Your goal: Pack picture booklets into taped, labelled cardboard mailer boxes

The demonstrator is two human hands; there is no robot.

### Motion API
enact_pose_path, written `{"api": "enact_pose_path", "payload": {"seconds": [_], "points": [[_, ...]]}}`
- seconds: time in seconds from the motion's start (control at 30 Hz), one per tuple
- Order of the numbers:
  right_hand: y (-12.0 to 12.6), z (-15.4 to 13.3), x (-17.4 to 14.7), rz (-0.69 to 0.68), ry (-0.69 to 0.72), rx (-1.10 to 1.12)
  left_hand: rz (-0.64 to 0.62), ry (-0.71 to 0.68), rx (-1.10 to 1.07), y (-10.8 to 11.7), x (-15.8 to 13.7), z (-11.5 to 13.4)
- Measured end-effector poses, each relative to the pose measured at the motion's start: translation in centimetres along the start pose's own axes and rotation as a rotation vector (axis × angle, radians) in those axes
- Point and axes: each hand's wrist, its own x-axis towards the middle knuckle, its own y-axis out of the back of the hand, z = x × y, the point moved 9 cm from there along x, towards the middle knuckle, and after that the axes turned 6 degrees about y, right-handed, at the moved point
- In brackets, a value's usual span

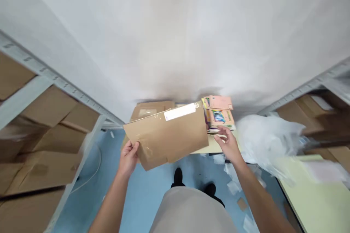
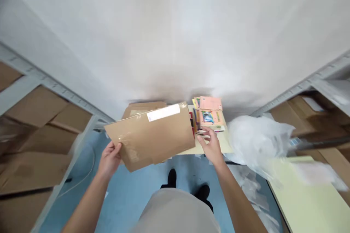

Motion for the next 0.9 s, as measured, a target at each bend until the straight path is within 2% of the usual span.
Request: {"api": "enact_pose_path", "payload": {"seconds": [0.1, 0.2, 0.37, 0.47, 0.57, 0.67, 0.73, 0.8, 0.9], "points": [[7.5, -1.1, -2.4, 0.163, 0.034, 0.015, -0.237, 0.052, 0.158, -7.4, -0.7, -0.5], [15.0, -0.4, -6.1, 0.251, 0.029, 0.101, -0.449, 0.055, 0.318, -16.9, -2.9, -2.4], [28.9, 2.6, -15.9, 0.454, 0.018, 0.036, -0.799, 0.015, 0.488, -32.7, -10.7, -6.7], [35.0, 4.6, -22.6, 0.595, -0.007, -0.020, -0.985, 0.024, 0.562, -39.7, -16.2, -10.2], [39.0, 6.5, -28.9, 0.760, -0.048, -0.060, -1.138, 0.055, 0.622, -44.6, -21.0, -14.1], [41.8, 8.3, -34.6, 0.952, -0.132, -0.065, -1.302, 0.088, 0.694, -48.4, -25.2, -18.1], [43.2, 9.3, -37.6, 1.058, -0.194, -0.037, -1.375, 0.026, 0.749, -50.8, -27.2, -20.0], [44.4, 9.8, -39.8, 1.138, -0.217, -0.032, -1.372, -0.162, 0.787, -53.5, -28.7, -20.4], [45.8, 10.2, -41.6, 1.226, -0.209, -0.098, -1.317, -0.571, 0.811, -57.4, -31.5, -19.1]]}}
